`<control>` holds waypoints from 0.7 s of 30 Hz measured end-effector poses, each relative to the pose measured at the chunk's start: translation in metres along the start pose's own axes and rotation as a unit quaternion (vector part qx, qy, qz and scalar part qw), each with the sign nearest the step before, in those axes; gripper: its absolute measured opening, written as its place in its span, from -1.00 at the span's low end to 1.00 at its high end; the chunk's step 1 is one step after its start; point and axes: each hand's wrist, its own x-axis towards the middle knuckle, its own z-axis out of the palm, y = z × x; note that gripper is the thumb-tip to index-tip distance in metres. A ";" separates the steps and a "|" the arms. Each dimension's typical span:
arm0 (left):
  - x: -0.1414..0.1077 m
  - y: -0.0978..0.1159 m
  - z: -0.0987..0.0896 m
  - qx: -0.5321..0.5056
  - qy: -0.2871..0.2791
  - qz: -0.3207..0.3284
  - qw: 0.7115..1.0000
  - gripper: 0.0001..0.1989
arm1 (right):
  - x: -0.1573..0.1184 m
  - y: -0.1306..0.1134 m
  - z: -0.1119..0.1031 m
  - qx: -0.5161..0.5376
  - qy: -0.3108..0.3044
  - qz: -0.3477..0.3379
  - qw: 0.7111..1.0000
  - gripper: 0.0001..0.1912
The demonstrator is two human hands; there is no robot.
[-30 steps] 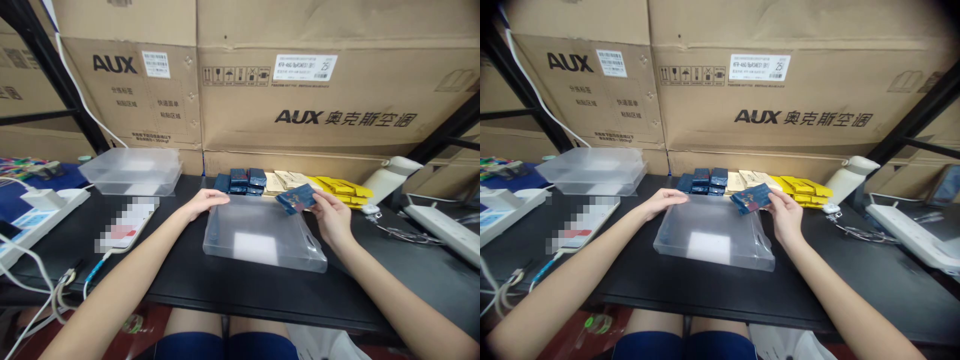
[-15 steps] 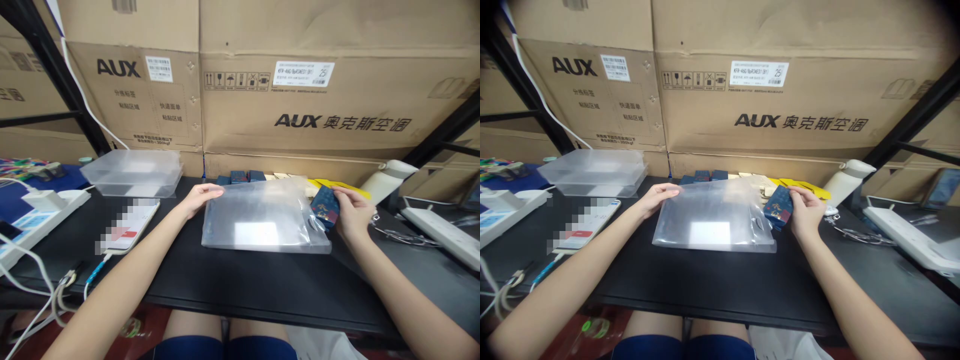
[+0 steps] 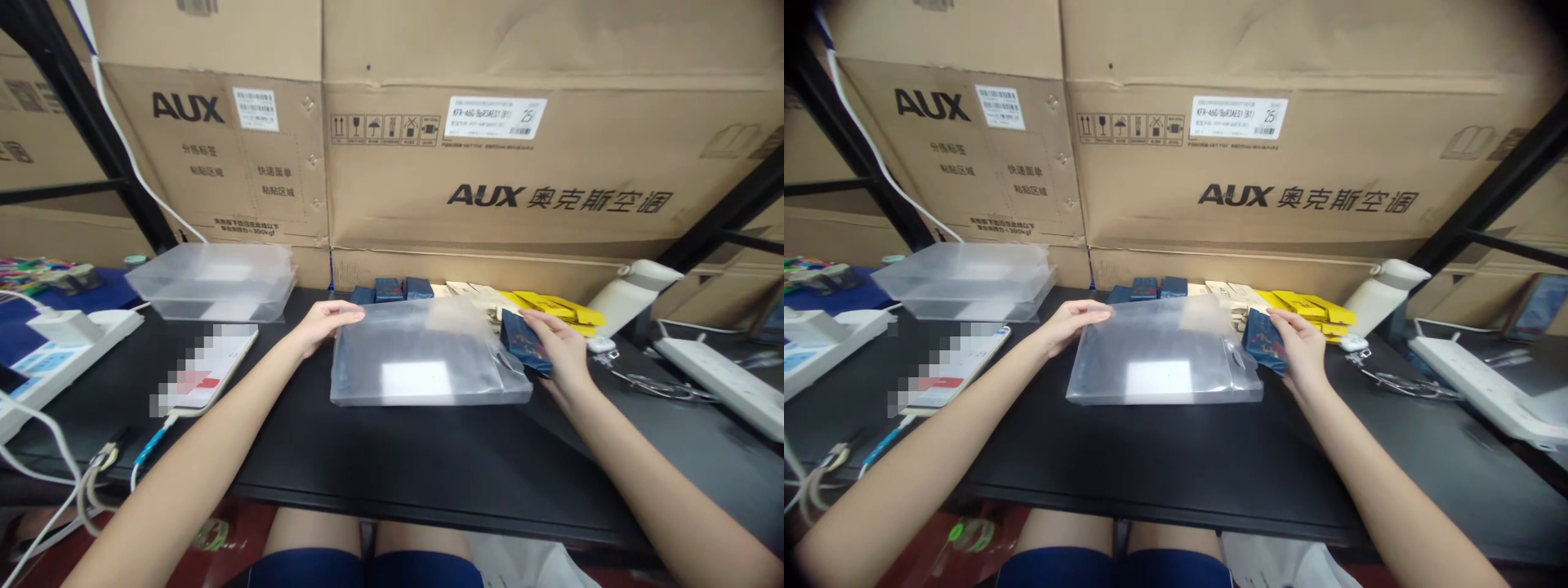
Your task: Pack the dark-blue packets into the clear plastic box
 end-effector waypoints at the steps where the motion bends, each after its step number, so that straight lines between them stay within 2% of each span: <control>1: -0.001 0.001 0.000 -0.003 0.003 0.002 1.000 -0.63 | -0.002 0.002 0.002 -0.002 0.003 -0.006 1.000 -0.84; 7: -0.002 0.002 0.003 -0.016 0.000 -0.003 1.000 -0.62 | -0.016 0.005 0.010 -0.026 -0.001 -0.077 0.997 -0.82; 14: 0.001 0.000 0.001 0.010 0.000 0.009 1.000 -0.61 | -0.013 0.005 0.009 -0.014 0.014 -0.040 0.999 -0.79; 21: 0.000 0.002 0.000 0.033 0.010 0.009 0.999 -0.62 | -0.005 0.001 0.006 0.015 0.053 -0.016 0.998 -0.88</control>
